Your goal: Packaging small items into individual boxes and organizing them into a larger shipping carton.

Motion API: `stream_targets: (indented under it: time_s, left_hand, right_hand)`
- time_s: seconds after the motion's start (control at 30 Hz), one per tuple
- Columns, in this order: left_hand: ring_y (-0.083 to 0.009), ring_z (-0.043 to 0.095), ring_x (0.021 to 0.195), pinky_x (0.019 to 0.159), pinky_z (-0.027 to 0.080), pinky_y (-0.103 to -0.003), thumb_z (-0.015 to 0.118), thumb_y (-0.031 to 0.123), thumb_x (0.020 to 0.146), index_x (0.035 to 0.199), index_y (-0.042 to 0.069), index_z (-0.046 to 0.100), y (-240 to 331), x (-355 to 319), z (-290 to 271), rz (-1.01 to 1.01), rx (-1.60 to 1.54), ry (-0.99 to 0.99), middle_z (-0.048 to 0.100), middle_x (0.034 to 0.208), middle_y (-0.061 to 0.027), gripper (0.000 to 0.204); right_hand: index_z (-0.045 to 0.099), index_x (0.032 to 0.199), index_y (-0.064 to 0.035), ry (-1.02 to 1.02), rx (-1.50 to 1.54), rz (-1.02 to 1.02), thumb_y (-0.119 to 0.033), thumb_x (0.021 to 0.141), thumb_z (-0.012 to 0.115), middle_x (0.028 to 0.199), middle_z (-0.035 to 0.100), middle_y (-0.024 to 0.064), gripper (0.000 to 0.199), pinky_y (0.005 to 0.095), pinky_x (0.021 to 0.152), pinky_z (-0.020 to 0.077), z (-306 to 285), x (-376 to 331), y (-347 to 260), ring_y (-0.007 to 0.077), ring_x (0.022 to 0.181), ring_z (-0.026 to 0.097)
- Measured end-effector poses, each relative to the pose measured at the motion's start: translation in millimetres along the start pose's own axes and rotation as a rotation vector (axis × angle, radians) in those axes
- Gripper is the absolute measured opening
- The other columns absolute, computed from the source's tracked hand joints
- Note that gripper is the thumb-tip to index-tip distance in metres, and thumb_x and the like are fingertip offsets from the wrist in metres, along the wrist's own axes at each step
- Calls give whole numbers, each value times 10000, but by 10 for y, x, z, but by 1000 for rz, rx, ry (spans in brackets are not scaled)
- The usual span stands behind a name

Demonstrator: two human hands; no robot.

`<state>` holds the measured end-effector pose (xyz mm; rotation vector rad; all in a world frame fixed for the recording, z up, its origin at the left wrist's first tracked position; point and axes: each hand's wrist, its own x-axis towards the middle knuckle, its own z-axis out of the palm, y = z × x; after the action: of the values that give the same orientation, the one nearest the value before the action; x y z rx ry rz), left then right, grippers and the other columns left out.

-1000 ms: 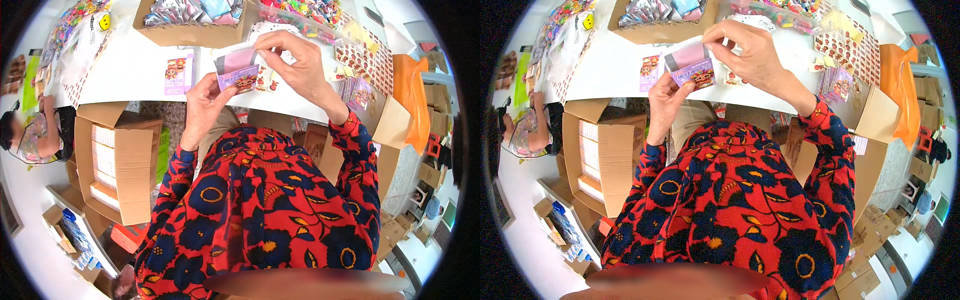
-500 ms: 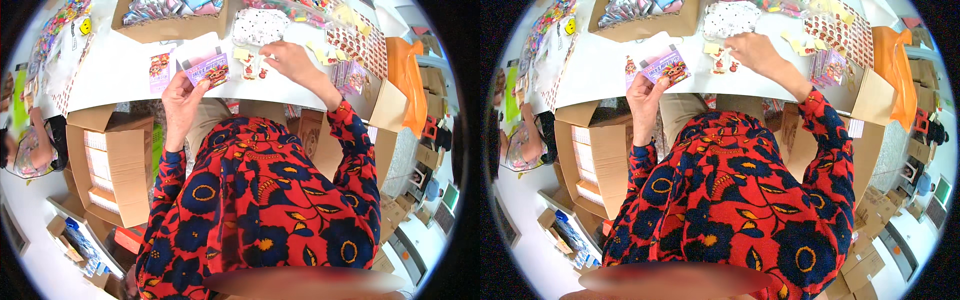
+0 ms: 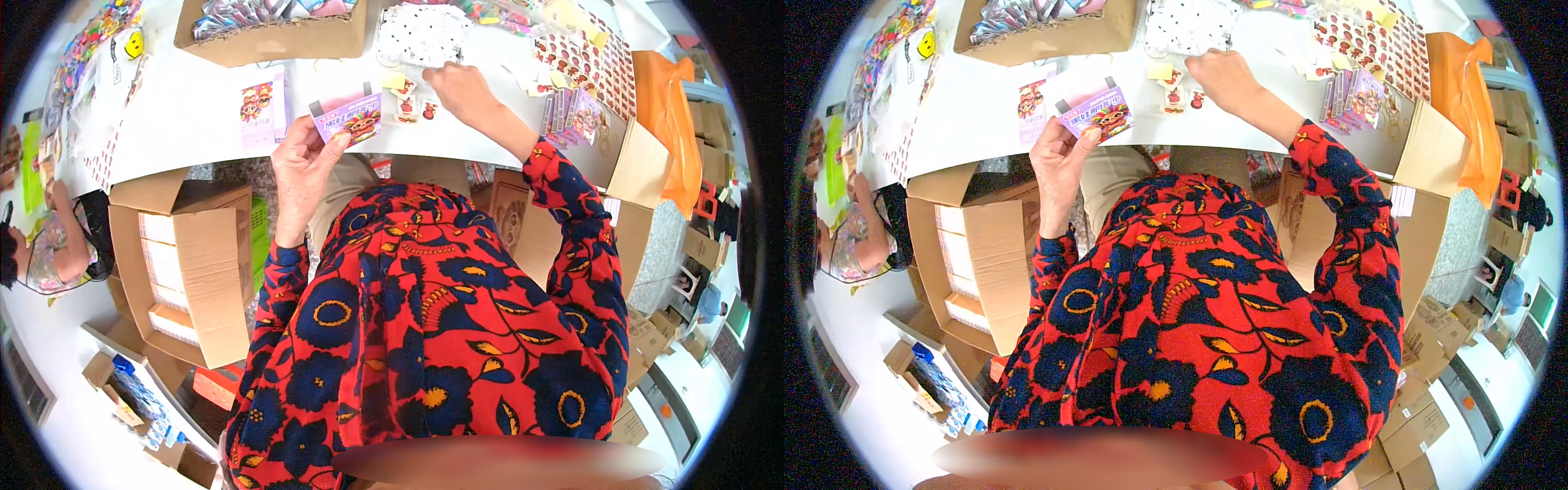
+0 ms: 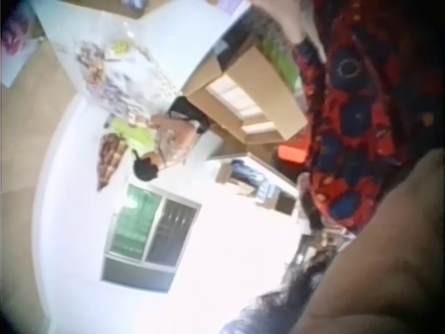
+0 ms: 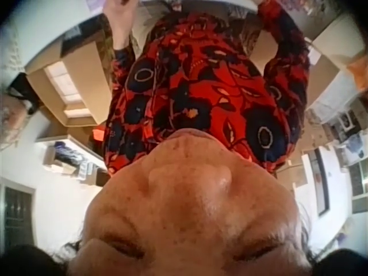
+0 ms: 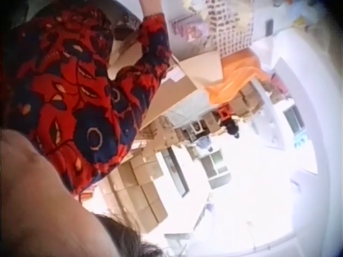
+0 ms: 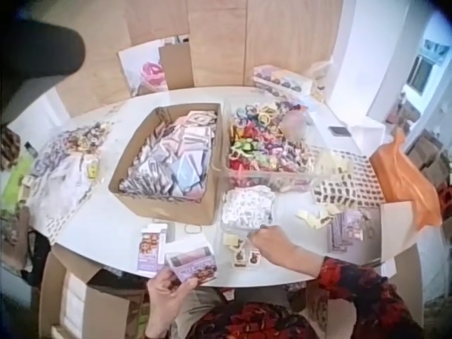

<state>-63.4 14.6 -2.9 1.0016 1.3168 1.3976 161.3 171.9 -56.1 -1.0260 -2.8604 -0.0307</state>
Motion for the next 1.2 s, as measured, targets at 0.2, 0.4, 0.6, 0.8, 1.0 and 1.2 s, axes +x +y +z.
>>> stream_targets:
  time_s: [0.2, 0.4, 0.6, 0.8, 1.0, 1.2]
  left_hand:
    - [-55, 567, 801, 705, 469, -201, 651, -8, 817, 1075, -29, 567, -144, 8, 65, -44, 21, -58, 640, 907, -24, 272]
    - [-40, 555, 725, 626, 475, -196, 648, 16, 824, 1049, -27, 584, -199, 34, 280, -54, 74, -128, 646, 808, -21, 238]
    - [-45, 564, 714, 601, 480, -206, 650, 32, 827, 1038, -39, 583, -153, 17, 330, -79, 80, -171, 649, 794, -29, 232]
    - [-36, 545, 667, 575, 456, -190, 654, 28, 821, 1026, -18, 593, -269, -35, 247, -52, 170, -147, 646, 775, -20, 219]
    - [-40, 542, 698, 605, 455, -192, 656, 30, 820, 1026, -15, 592, -247, -65, 231, -64, 102, -118, 646, 816, -13, 219]
    - [-45, 551, 728, 630, 463, -202, 663, 42, 820, 1047, -19, 588, -221, -85, 221, -92, 74, -141, 648, 836, -17, 247]
  right_hand:
    - [654, 962, -42, 249, 784, 237, -90, 842, 610, 806, 674, 39, 137, 235, 618, 500, -714, -15, -27, 127, 722, 640]
    - [668, 937, -27, 320, 881, -14, -41, 813, 632, 852, 673, 36, 129, 226, 638, 491, -1297, -13, -364, 117, 724, 618]
    - [667, 936, -39, 331, 578, -242, -42, 760, 652, 843, 656, 68, 177, 300, 663, 500, -1189, -15, -523, 211, 759, 611]
    - [671, 996, -88, 349, 672, -3, -94, 826, 626, 866, 665, 42, 176, 249, 579, 467, -1080, -7, -183, 95, 693, 603]
    - [653, 975, -122, 256, 255, 218, -172, 813, 634, 857, 658, 46, 170, 291, 615, 500, -478, 64, 403, 171, 716, 633]
    - [574, 997, -113, 153, 91, 140, -187, 764, 658, 937, 621, 55, 259, 376, 738, 506, -91, 286, 374, 244, 948, 593]
